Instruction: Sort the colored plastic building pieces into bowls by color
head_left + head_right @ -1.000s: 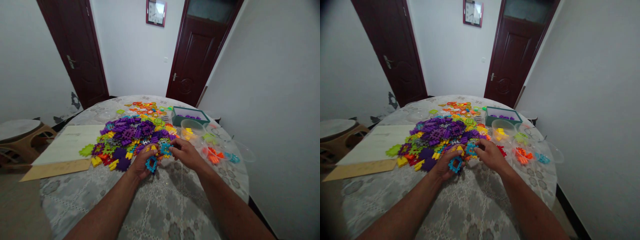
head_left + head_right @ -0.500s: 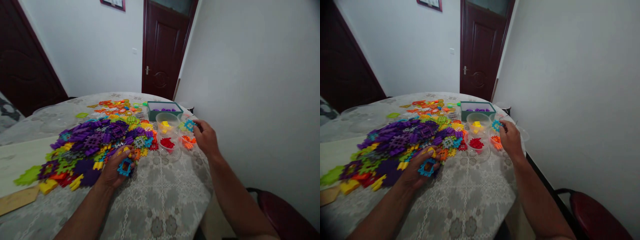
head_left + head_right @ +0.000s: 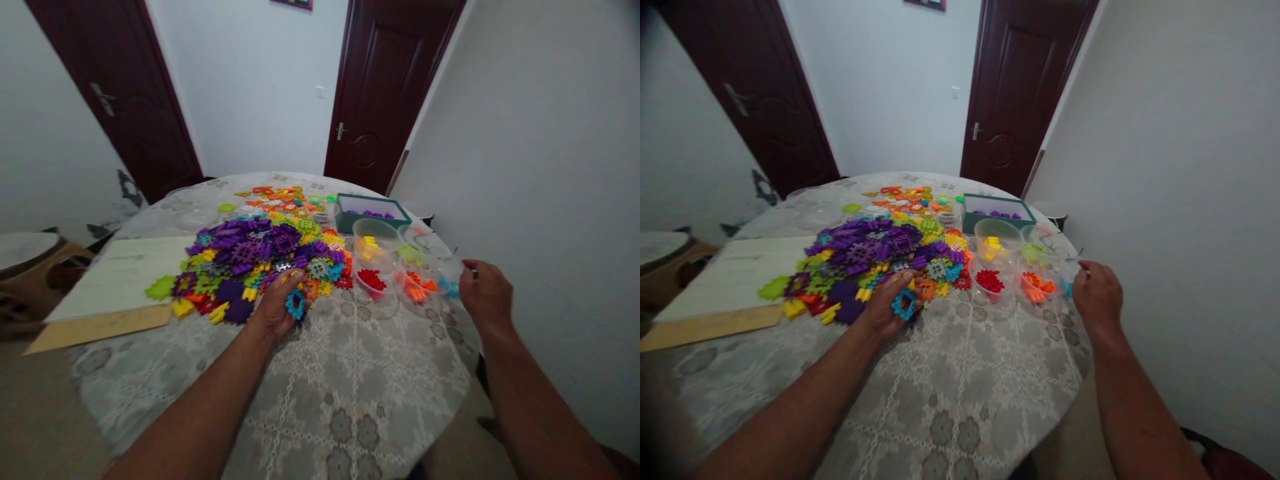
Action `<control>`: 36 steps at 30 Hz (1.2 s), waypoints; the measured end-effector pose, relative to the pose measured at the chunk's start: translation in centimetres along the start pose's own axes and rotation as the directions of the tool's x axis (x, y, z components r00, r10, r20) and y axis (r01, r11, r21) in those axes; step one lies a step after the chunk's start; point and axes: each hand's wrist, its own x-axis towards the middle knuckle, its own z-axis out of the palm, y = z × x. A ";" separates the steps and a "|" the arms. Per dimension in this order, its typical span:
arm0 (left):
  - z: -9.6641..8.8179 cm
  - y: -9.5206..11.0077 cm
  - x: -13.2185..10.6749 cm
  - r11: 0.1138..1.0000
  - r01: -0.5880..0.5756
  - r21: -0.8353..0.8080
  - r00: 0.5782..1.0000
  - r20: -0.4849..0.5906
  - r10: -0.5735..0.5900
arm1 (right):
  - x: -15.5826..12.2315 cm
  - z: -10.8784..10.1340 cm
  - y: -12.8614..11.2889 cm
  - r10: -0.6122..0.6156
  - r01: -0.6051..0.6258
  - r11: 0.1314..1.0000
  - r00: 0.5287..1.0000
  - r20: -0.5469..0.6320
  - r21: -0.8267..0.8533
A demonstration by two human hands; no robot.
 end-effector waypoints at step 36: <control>-0.2 0.2 -0.1 0.950 0.195 -0.242 0.979 0.114 -0.172 | 1.9 -0.4 5.7 -0.274 0.280 0.956 0.959 0.072 -0.085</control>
